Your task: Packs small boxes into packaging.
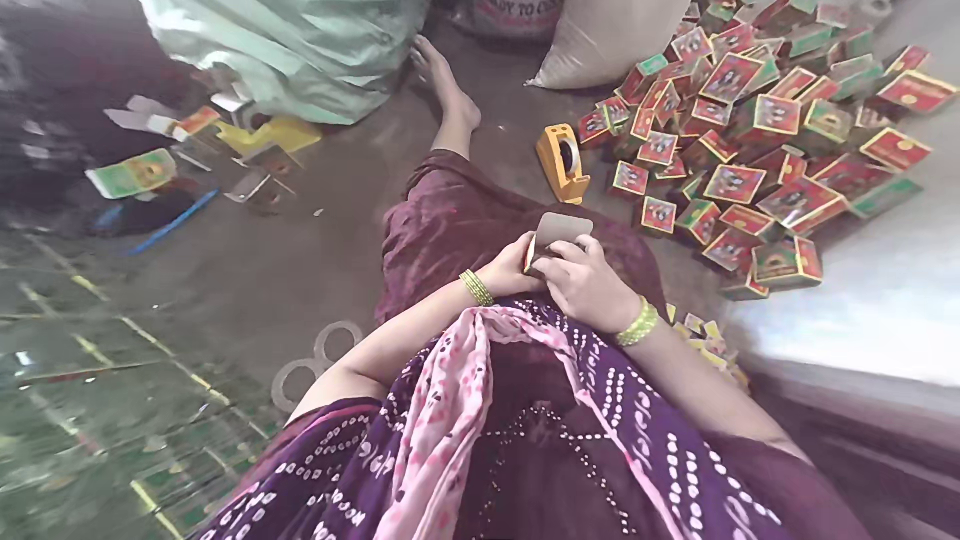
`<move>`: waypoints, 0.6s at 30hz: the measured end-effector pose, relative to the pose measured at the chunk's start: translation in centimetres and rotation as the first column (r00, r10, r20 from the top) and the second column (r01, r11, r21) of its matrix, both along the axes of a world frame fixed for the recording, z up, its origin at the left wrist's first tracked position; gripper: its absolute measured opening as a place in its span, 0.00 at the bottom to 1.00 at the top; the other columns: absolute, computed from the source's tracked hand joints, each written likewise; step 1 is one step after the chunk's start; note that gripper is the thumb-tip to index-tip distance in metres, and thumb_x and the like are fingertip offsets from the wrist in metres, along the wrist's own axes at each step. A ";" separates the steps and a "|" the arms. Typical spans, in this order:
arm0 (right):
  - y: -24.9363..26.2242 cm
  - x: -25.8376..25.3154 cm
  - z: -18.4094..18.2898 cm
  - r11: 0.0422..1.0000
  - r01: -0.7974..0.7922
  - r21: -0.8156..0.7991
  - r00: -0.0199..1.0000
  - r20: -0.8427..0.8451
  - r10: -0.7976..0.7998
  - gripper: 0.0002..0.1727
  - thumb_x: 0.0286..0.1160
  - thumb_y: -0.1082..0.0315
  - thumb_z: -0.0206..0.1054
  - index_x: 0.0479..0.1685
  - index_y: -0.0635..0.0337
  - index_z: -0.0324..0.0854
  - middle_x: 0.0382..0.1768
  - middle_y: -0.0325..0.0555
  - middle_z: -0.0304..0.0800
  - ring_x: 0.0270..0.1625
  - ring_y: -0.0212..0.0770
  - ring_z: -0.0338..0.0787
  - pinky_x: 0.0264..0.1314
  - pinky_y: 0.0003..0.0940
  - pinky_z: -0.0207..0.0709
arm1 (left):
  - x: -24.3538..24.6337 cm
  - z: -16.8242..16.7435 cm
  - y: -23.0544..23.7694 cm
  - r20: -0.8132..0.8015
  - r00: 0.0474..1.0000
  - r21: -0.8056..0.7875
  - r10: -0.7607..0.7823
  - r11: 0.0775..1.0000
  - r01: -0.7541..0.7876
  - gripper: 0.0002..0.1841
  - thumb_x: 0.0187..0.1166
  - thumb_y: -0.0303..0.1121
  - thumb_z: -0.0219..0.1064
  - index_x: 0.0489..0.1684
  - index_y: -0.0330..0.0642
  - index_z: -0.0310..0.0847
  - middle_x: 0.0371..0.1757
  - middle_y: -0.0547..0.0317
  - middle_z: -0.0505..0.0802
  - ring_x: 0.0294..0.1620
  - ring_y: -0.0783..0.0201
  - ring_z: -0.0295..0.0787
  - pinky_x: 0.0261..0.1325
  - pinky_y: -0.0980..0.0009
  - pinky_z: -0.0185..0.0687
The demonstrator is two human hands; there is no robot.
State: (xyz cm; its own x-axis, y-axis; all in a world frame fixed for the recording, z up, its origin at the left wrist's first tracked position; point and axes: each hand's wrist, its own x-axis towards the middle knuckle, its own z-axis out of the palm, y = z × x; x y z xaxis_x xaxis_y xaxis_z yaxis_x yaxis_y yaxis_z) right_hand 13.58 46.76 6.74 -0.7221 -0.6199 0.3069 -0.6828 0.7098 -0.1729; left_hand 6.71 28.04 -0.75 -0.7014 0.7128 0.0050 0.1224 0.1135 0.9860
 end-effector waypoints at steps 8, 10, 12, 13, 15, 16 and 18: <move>1.4 -1.2 -0.5 0.843 0.238 -0.483 0.965 0.017 -0.262 0.23 0.71 0.57 0.78 0.58 0.60 0.81 0.58 0.55 0.85 0.70 0.54 0.80 0.77 0.58 0.69 | -0.2 -0.1 0.5 -0.167 0.969 0.234 0.184 0.962 -0.142 0.49 0.71 0.41 0.77 0.86 0.32 0.43 0.68 0.43 0.83 0.66 0.60 0.86 0.68 0.58 0.86; 1.3 -1.2 -1.5 0.640 0.392 -0.661 0.913 0.194 -0.359 0.34 0.61 0.53 0.85 0.65 0.59 0.77 0.64 0.53 0.81 0.67 0.45 0.81 0.69 0.43 0.79 | 0.1 0.2 0.4 -0.128 0.962 0.302 0.241 0.933 -0.194 0.49 0.73 0.40 0.77 0.88 0.38 0.40 0.66 0.47 0.85 0.63 0.61 0.89 0.67 0.58 0.88; 1.0 -1.2 -2.8 0.462 0.476 -0.749 0.879 0.414 -0.234 0.31 0.65 0.58 0.83 0.69 0.56 0.82 0.64 0.47 0.83 0.58 0.36 0.86 0.56 0.32 0.86 | 0.4 0.6 0.4 -0.053 0.967 0.365 0.250 0.906 -0.215 0.42 0.73 0.35 0.77 0.85 0.39 0.53 0.65 0.48 0.87 0.60 0.61 0.91 0.65 0.57 0.90; 0.8 -1.1 -3.4 0.429 0.480 -0.765 0.872 0.472 -0.133 0.26 0.71 0.60 0.78 0.69 0.58 0.83 0.63 0.46 0.86 0.57 0.35 0.88 0.57 0.31 0.87 | 0.5 0.8 0.5 -0.024 0.969 0.381 0.246 0.899 -0.219 0.39 0.72 0.33 0.78 0.82 0.36 0.59 0.63 0.48 0.89 0.58 0.61 0.92 0.64 0.58 0.91; 0.6 -1.1 -4.5 0.446 0.434 -0.783 0.876 0.482 -0.006 0.19 0.81 0.57 0.69 0.62 0.61 0.87 0.57 0.44 0.90 0.57 0.32 0.89 0.61 0.30 0.86 | 0.8 0.9 0.5 0.010 0.969 0.377 0.246 0.897 -0.231 0.34 0.67 0.31 0.79 0.71 0.33 0.67 0.55 0.50 0.92 0.52 0.61 0.94 0.59 0.58 0.92; 0.6 -1.2 -4.7 0.479 0.411 -0.776 0.885 0.466 -0.004 0.18 0.83 0.54 0.66 0.51 0.60 0.90 0.51 0.41 0.91 0.56 0.30 0.88 0.62 0.30 0.84 | 0.9 0.9 0.5 0.019 0.971 0.363 0.239 0.903 -0.229 0.33 0.64 0.31 0.81 0.68 0.33 0.68 0.52 0.50 0.92 0.50 0.61 0.94 0.57 0.59 0.93; 0.6 -1.5 -4.8 0.526 0.423 -0.738 0.887 0.456 -0.075 0.21 0.84 0.46 0.63 0.31 0.52 0.88 0.42 0.33 0.87 0.52 0.25 0.84 0.59 0.27 0.79 | 1.3 1.0 0.4 0.030 0.980 0.335 0.196 0.922 -0.195 0.33 0.61 0.32 0.83 0.63 0.33 0.68 0.49 0.51 0.92 0.49 0.62 0.94 0.57 0.60 0.92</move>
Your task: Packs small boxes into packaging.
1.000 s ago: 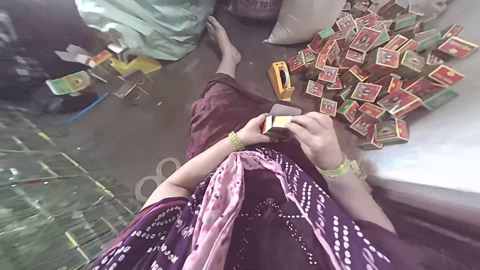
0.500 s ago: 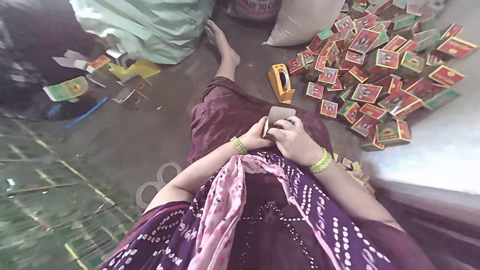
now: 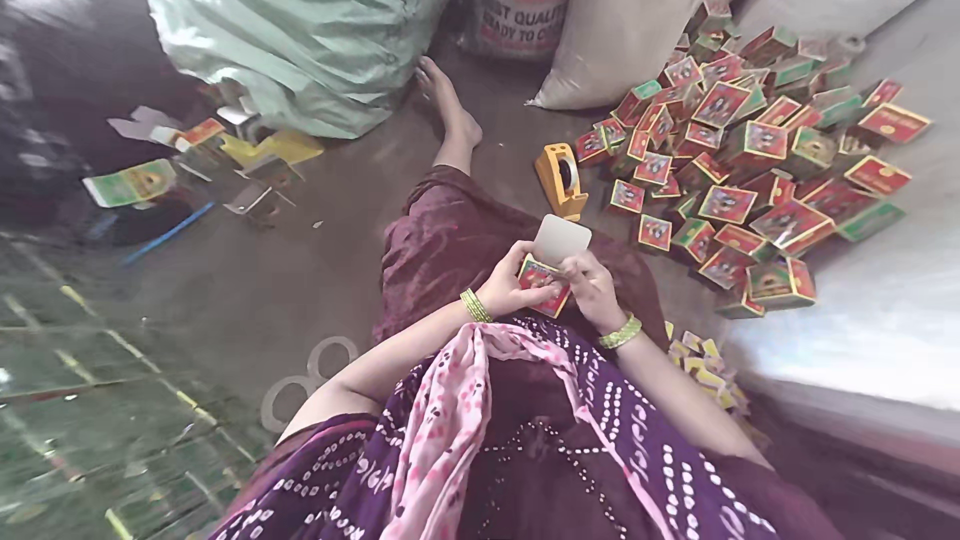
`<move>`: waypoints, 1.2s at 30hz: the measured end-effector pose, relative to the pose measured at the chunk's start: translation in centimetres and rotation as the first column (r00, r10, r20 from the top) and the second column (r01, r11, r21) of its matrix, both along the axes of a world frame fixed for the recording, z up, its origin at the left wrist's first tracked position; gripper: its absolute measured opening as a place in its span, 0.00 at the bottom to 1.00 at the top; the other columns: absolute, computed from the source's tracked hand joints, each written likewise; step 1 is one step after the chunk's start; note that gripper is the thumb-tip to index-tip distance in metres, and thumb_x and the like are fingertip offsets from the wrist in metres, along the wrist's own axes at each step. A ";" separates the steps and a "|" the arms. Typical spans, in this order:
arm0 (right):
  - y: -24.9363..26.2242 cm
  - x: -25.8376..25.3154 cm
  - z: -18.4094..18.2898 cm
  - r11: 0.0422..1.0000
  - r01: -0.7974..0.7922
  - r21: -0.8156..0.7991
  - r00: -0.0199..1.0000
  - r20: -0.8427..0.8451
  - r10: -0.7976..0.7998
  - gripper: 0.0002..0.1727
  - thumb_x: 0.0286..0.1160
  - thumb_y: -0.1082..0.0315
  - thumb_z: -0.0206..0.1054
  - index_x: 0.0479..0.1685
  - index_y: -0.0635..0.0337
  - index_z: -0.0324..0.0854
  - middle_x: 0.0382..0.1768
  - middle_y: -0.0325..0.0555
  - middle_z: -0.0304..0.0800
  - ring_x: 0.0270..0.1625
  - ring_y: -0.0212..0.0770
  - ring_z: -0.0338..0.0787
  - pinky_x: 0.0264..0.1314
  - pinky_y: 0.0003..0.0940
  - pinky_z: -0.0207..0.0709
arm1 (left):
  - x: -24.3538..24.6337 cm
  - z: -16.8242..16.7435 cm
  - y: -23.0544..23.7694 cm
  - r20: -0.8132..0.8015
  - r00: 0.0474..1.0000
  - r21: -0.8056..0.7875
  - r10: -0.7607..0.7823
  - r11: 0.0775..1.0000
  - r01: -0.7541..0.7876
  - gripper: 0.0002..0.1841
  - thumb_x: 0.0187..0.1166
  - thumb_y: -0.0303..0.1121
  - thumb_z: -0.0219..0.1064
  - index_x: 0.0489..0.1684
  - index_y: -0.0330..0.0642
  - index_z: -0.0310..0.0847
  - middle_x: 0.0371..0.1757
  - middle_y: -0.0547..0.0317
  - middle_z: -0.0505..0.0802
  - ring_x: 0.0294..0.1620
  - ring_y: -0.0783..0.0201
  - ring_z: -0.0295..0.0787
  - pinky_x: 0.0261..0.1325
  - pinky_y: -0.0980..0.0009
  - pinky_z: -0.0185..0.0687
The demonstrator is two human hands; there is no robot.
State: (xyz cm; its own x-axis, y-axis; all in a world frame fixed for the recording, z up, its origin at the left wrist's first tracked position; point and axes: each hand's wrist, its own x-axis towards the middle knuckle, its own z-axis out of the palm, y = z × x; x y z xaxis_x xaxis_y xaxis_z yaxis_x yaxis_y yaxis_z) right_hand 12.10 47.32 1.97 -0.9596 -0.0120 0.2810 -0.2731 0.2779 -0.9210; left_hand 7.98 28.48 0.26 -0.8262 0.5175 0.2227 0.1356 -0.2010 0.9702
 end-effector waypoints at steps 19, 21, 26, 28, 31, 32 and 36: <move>1.8 -1.9 5.0 0.937 -0.148 0.315 0.977 -0.102 0.189 0.09 0.77 0.67 0.74 0.49 0.60 0.95 0.46 0.42 0.98 0.52 0.32 0.95 0.60 0.31 0.90 | -1.5 -0.6 -0.1 0.090 0.996 -0.008 -0.030 0.999 0.031 0.58 0.48 0.32 0.91 0.82 0.38 0.51 0.62 0.49 0.90 0.58 0.60 0.92 0.64 0.59 0.91; 2.0 -2.3 5.3 0.948 -0.184 0.258 0.977 -0.059 0.206 0.08 0.75 0.69 0.75 0.46 0.61 0.95 0.45 0.43 0.98 0.51 0.33 0.95 0.58 0.31 0.90 | -1.5 -0.5 -0.1 0.083 0.996 0.000 -0.042 0.999 0.042 0.57 0.48 0.31 0.91 0.82 0.38 0.51 0.62 0.49 0.89 0.59 0.59 0.92 0.64 0.59 0.90; 1.7 -2.4 5.7 0.881 -0.273 0.387 0.959 0.040 0.280 0.13 0.82 0.63 0.65 0.53 0.54 0.95 0.53 0.44 0.88 0.57 0.34 0.86 0.60 0.31 0.83 | -1.6 -0.6 -0.3 0.104 0.995 -0.029 -0.008 1.000 0.011 0.56 0.50 0.32 0.90 0.83 0.39 0.52 0.61 0.50 0.90 0.56 0.60 0.93 0.62 0.58 0.91; 1.2 -2.4 5.2 0.854 -0.227 0.467 0.966 -0.002 0.258 0.17 0.85 0.64 0.60 0.61 0.52 0.92 0.56 0.46 0.87 0.61 0.36 0.84 0.64 0.33 0.81 | -1.8 -0.4 -0.1 0.161 0.985 -0.008 0.064 0.998 -0.063 0.53 0.53 0.31 0.88 0.83 0.39 0.54 0.59 0.51 0.91 0.54 0.59 0.93 0.60 0.58 0.92; 0.0 -2.3 2.9 0.859 -0.069 0.508 0.964 -0.189 0.189 0.16 0.86 0.70 0.60 0.65 0.60 0.89 0.62 0.48 0.93 0.68 0.41 0.90 0.78 0.40 0.80 | -2.1 -0.3 0.0 0.245 0.958 0.007 0.145 0.988 -0.152 0.47 0.62 0.31 0.84 0.84 0.40 0.58 0.60 0.50 0.91 0.54 0.58 0.94 0.60 0.58 0.93; -0.1 -2.6 2.4 0.882 -0.070 0.466 0.965 -0.193 0.178 0.16 0.86 0.71 0.60 0.65 0.64 0.87 0.62 0.48 0.93 0.69 0.41 0.90 0.79 0.41 0.80 | -2.2 -0.3 -0.1 0.261 0.954 0.002 0.146 0.988 -0.152 0.44 0.65 0.32 0.82 0.83 0.39 0.60 0.60 0.50 0.91 0.55 0.59 0.93 0.61 0.59 0.93; 3.2 -7.7 2.5 0.989 -0.058 0.133 0.980 0.199 0.031 0.16 0.84 0.65 0.65 0.64 0.62 0.86 0.53 0.45 0.96 0.55 0.37 0.95 0.62 0.39 0.89 | -3.2 -0.3 0.1 0.358 0.926 0.006 0.122 0.991 -0.133 0.25 0.76 0.34 0.74 0.69 0.38 0.71 0.55 0.50 0.92 0.51 0.59 0.94 0.57 0.61 0.93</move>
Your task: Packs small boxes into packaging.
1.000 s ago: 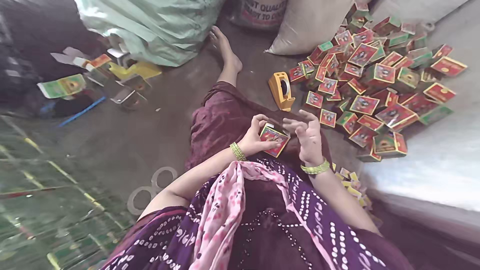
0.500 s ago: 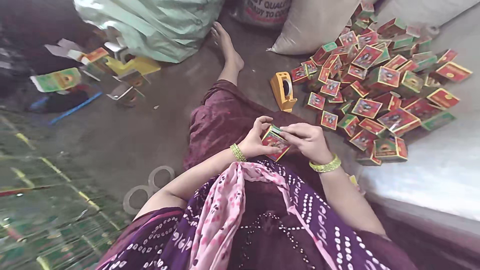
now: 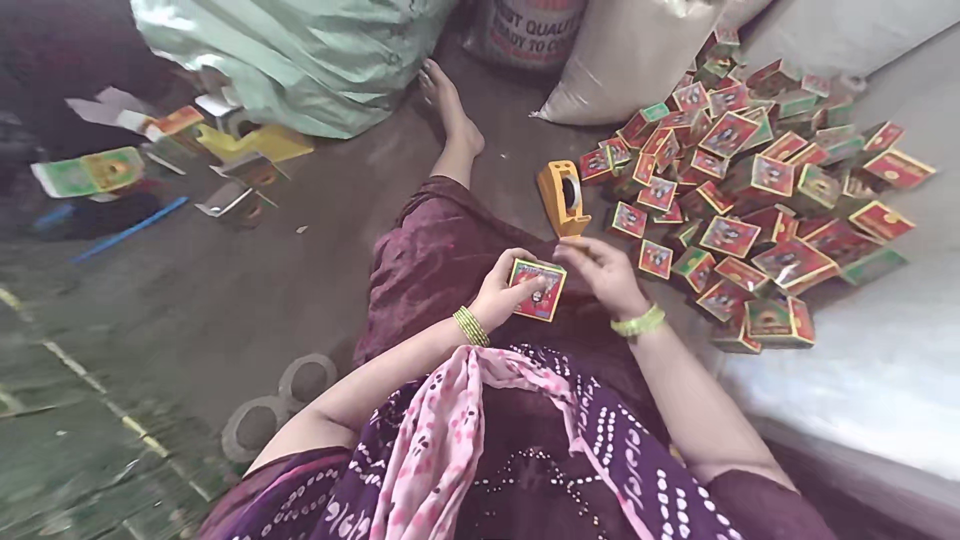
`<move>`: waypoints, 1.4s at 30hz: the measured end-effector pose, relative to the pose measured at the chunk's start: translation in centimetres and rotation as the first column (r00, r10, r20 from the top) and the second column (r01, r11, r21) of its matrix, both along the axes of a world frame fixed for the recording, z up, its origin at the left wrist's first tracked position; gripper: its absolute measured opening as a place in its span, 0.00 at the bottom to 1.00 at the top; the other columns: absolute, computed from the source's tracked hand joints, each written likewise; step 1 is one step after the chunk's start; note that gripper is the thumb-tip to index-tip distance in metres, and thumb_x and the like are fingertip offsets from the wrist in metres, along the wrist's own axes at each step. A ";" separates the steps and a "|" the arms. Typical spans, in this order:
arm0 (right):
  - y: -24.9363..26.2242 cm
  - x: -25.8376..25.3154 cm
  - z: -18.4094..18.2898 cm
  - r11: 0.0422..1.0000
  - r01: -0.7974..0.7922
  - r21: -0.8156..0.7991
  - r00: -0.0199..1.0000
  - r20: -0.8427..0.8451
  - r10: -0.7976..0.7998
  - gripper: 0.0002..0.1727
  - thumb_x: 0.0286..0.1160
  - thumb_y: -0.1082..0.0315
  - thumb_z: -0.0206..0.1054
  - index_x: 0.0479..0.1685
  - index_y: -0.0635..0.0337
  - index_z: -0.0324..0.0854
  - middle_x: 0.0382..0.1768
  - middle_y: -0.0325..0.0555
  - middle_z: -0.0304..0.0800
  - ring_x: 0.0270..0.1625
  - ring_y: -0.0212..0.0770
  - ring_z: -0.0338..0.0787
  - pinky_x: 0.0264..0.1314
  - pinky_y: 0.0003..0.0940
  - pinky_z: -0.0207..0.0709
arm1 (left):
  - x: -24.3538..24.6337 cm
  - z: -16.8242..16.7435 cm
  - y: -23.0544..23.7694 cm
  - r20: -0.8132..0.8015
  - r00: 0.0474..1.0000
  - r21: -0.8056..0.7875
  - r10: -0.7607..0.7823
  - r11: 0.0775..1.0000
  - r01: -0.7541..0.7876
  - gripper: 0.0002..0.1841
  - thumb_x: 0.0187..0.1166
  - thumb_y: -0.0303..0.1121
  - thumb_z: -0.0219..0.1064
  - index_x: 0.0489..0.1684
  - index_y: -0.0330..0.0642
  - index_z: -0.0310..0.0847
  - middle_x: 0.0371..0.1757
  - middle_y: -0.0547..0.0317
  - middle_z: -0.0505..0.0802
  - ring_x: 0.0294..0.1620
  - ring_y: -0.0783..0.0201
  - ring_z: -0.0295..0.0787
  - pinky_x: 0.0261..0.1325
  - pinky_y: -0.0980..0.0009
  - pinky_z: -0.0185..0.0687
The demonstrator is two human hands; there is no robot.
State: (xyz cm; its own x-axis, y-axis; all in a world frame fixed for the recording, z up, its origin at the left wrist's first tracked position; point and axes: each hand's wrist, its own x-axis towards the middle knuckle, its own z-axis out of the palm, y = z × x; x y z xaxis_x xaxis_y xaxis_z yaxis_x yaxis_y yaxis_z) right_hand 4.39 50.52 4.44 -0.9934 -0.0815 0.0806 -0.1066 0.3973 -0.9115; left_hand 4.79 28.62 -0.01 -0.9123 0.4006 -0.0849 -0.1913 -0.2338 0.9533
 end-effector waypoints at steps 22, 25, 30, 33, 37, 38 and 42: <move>8.0 -15.5 -6.4 0.906 0.394 0.153 0.751 0.516 -0.413 0.17 0.70 0.60 0.78 0.52 0.60 0.89 0.42 0.45 0.93 0.40 0.36 0.88 0.46 0.39 0.83 | -3.6 -0.4 0.2 0.124 0.992 -0.016 0.039 0.999 -0.037 0.17 0.82 0.37 0.62 0.65 0.40 0.74 0.51 0.52 0.91 0.48 0.62 0.93 0.53 0.64 0.92; 8.3 -14.5 -5.5 0.896 0.439 0.066 0.723 0.567 -0.395 0.16 0.65 0.64 0.81 0.50 0.59 0.89 0.36 0.40 0.90 0.31 0.31 0.82 0.35 0.31 0.78 | -3.7 -0.6 0.1 0.121 0.991 -0.016 0.062 0.998 -0.060 0.18 0.82 0.37 0.63 0.65 0.39 0.74 0.52 0.51 0.91 0.49 0.60 0.93 0.54 0.62 0.92; 8.5 -12.4 -5.9 0.899 0.351 0.261 0.684 0.585 -0.437 0.17 0.66 0.57 0.82 0.50 0.55 0.91 0.30 0.38 0.85 0.25 0.29 0.73 0.29 0.29 0.70 | -3.4 -0.8 0.2 0.118 0.990 -0.025 0.079 0.997 -0.076 0.19 0.81 0.38 0.63 0.65 0.39 0.74 0.52 0.50 0.92 0.50 0.60 0.93 0.55 0.62 0.92; 8.2 -11.9 -6.3 0.905 0.287 0.313 0.712 0.562 -0.420 0.18 0.72 0.56 0.78 0.55 0.55 0.89 0.33 0.40 0.85 0.26 0.31 0.73 0.30 0.31 0.70 | -3.2 -0.7 0.3 0.109 0.991 -0.035 0.080 0.996 -0.076 0.19 0.80 0.38 0.63 0.66 0.39 0.74 0.53 0.50 0.91 0.51 0.60 0.93 0.57 0.61 0.91; 7.8 -11.7 -6.6 0.891 0.264 0.369 0.752 0.500 -0.430 0.24 0.74 0.51 0.76 0.59 0.59 0.88 0.47 0.52 0.91 0.39 0.42 0.84 0.46 0.44 0.79 | -3.1 -0.8 0.2 0.104 0.989 -0.047 0.101 0.994 -0.096 0.20 0.80 0.39 0.64 0.66 0.40 0.74 0.53 0.49 0.91 0.51 0.59 0.93 0.56 0.61 0.91; 7.7 -11.6 -6.7 0.887 0.244 0.393 0.762 0.488 -0.426 0.25 0.75 0.50 0.76 0.59 0.61 0.87 0.50 0.56 0.91 0.45 0.47 0.87 0.53 0.50 0.80 | -3.1 -0.8 0.1 0.100 0.989 -0.055 0.112 0.993 -0.107 0.20 0.79 0.39 0.64 0.66 0.40 0.73 0.53 0.50 0.91 0.51 0.59 0.93 0.56 0.61 0.91; 7.0 -11.5 -7.1 0.750 0.143 0.646 0.783 0.390 -0.485 0.21 0.71 0.54 0.77 0.52 0.63 0.91 0.54 0.65 0.92 0.59 0.64 0.89 0.67 0.69 0.77 | -3.1 -0.6 0.1 0.045 0.988 -0.120 0.147 0.983 -0.140 0.18 0.83 0.40 0.60 0.65 0.43 0.75 0.51 0.54 0.92 0.50 0.63 0.92 0.56 0.63 0.89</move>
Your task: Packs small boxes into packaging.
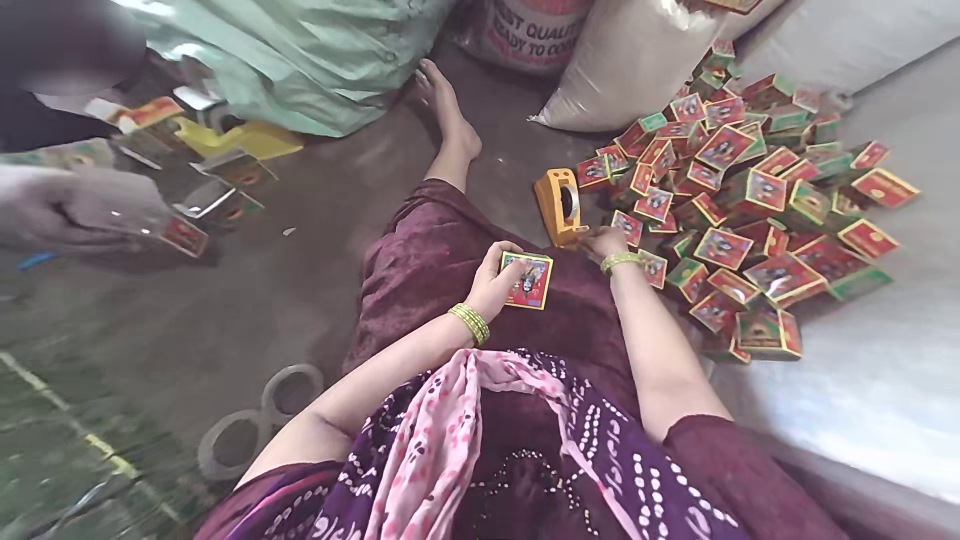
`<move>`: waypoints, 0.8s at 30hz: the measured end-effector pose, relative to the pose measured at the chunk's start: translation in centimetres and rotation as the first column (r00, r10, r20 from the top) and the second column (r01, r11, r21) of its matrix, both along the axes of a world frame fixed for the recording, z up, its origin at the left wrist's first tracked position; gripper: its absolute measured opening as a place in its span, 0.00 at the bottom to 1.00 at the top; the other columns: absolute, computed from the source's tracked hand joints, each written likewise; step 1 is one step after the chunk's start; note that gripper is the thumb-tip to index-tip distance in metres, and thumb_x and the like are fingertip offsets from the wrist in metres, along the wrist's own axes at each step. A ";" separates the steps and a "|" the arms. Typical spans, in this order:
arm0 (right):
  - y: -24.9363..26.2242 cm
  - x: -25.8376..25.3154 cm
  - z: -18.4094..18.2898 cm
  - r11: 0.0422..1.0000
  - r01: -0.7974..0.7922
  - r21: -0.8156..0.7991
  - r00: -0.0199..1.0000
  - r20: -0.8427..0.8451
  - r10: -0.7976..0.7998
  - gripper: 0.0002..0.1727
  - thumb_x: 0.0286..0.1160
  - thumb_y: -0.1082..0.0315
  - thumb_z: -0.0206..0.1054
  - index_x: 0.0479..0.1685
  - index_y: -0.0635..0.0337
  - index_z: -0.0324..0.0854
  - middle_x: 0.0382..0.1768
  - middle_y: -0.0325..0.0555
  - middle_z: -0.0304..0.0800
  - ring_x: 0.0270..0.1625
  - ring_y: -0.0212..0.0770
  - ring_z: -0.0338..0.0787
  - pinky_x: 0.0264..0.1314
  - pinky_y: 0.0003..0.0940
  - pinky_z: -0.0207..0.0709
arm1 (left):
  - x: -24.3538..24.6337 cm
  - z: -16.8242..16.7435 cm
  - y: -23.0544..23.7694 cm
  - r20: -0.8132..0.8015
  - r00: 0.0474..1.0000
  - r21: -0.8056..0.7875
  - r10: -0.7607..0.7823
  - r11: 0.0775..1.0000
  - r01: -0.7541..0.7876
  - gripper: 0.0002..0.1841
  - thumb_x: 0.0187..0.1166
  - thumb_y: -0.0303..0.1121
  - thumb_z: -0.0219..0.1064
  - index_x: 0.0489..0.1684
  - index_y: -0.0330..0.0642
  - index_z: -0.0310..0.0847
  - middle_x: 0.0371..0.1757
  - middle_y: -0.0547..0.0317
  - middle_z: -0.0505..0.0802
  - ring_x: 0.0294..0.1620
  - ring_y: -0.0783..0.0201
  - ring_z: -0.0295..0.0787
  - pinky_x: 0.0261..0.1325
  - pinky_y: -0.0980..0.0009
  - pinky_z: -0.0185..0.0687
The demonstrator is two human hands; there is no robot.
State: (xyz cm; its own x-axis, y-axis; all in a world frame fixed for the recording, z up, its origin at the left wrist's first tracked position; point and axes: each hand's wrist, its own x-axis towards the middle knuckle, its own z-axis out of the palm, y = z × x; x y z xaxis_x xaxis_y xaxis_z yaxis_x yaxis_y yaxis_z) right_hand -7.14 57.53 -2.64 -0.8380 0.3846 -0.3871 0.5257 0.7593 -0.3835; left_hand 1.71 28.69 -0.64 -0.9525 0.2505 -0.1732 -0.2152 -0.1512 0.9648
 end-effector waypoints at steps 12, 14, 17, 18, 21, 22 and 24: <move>-9.9 10.1 9.0 0.428 -0.248 -0.869 0.932 -0.335 -0.141 0.09 0.82 0.72 0.63 0.49 0.61 0.89 0.77 0.47 0.82 0.73 0.46 0.84 0.71 0.44 0.82 | 0.4 -0.6 0.1 -0.175 0.984 -0.192 -0.034 0.981 0.000 0.16 0.90 0.42 0.52 0.62 0.45 0.79 0.66 0.50 0.83 0.65 0.59 0.83 0.66 0.54 0.82; -11.0 10.9 8.6 0.456 -0.186 -0.870 0.952 -0.274 -0.137 0.11 0.82 0.69 0.66 0.55 0.62 0.89 0.72 0.48 0.85 0.64 0.43 0.89 0.62 0.42 0.86 | 0.7 -0.6 0.2 -0.193 0.980 -0.212 -0.043 0.977 0.001 0.17 0.90 0.43 0.51 0.63 0.46 0.80 0.66 0.51 0.83 0.65 0.60 0.83 0.66 0.55 0.82; -11.8 10.8 7.5 0.505 -0.078 -0.860 0.967 -0.189 -0.173 0.15 0.82 0.67 0.68 0.62 0.62 0.87 0.56 0.50 0.92 0.46 0.39 0.91 0.46 0.35 0.86 | 1.1 -0.4 0.2 -0.176 0.983 -0.183 -0.048 0.983 0.015 0.17 0.85 0.44 0.63 0.63 0.46 0.80 0.66 0.51 0.83 0.61 0.59 0.86 0.62 0.56 0.86; -12.0 10.7 7.3 0.508 -0.060 -0.859 0.967 -0.176 -0.184 0.14 0.82 0.67 0.68 0.61 0.62 0.87 0.53 0.49 0.93 0.45 0.39 0.91 0.46 0.33 0.85 | 1.2 -0.4 0.2 -0.167 0.985 -0.168 -0.037 0.986 0.008 0.18 0.81 0.43 0.70 0.63 0.45 0.79 0.66 0.49 0.84 0.58 0.59 0.88 0.59 0.57 0.88; -12.4 10.8 6.7 0.507 -0.018 -0.862 0.961 -0.154 -0.229 0.14 0.80 0.67 0.70 0.58 0.63 0.88 0.44 0.49 0.93 0.40 0.37 0.90 0.43 0.31 0.85 | 1.6 -0.2 0.2 -0.164 0.986 -0.151 -0.015 0.988 -0.010 0.24 0.72 0.39 0.79 0.64 0.43 0.76 0.65 0.49 0.85 0.53 0.60 0.90 0.55 0.58 0.91; -12.6 10.7 6.6 0.517 0.002 -0.856 0.955 -0.151 -0.254 0.13 0.78 0.67 0.72 0.56 0.63 0.88 0.42 0.48 0.93 0.38 0.37 0.89 0.39 0.30 0.84 | 1.7 -0.1 0.1 -0.164 0.986 -0.142 -0.015 0.990 -0.008 0.27 0.71 0.37 0.80 0.66 0.43 0.74 0.63 0.49 0.87 0.52 0.60 0.91 0.54 0.58 0.91; -12.8 10.5 6.5 0.563 0.041 -0.825 0.940 -0.160 -0.303 0.17 0.70 0.70 0.77 0.59 0.59 0.89 0.44 0.50 0.93 0.37 0.39 0.90 0.38 0.33 0.85 | 1.9 0.1 0.0 -0.187 0.982 -0.126 -0.035 0.992 0.012 0.31 0.66 0.36 0.83 0.67 0.41 0.71 0.57 0.51 0.90 0.50 0.61 0.93 0.55 0.59 0.92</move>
